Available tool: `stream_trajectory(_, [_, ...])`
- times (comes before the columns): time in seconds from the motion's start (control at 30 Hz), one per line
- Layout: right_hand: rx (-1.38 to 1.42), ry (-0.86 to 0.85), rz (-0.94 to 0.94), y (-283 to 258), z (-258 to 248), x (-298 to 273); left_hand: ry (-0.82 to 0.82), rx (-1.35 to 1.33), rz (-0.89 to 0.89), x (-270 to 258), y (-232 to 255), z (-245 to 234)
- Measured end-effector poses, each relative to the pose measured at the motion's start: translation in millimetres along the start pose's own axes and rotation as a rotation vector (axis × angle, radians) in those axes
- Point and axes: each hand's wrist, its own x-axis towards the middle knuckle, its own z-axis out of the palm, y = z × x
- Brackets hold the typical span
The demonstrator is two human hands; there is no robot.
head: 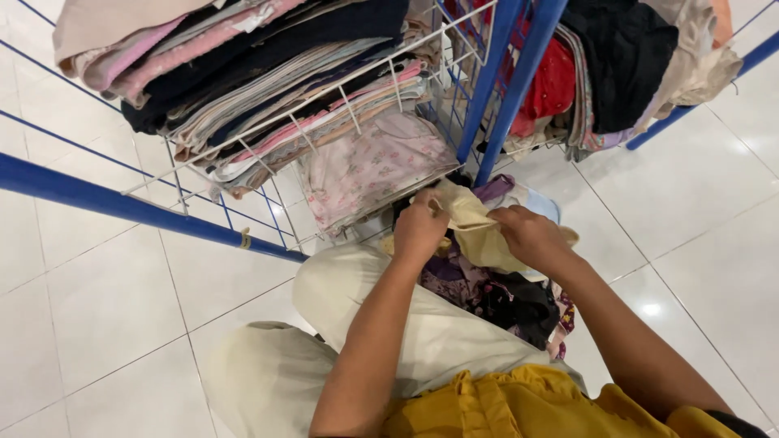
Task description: Sorting and organizing various clothing items from a pile into a wire storage rack in a retail store.
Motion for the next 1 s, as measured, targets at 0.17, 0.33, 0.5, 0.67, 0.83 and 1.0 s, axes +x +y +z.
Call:
stream_trajectory(0.17, [-0.064,-0.09,0.032,-16,-32,9,0.281,0.251,0.174,17,-39,-8])
stream_trajectory(0.33, [-0.336,-0.213,0.056,1,-34,31,0.49,0.14,0.172,26,-70,-74])
stream_trajectory(0.5, [-0.204,-0.126,0.054,11,-3,107,0.329,-0.806,-0.226,58,-127,-151])
stream_trajectory(0.67, [-0.108,0.068,-0.033,50,69,232,0.567,-0.565,-0.11,112,-203,-165])
stream_trajectory(0.83, [0.074,0.336,-0.083,83,119,257,0.817,-0.248,0.029,149,-293,-139])
stream_trajectory(1.0, [-0.572,-0.194,-0.092,154,213,212,0.603,-0.121,-0.279,141,-281,-81])
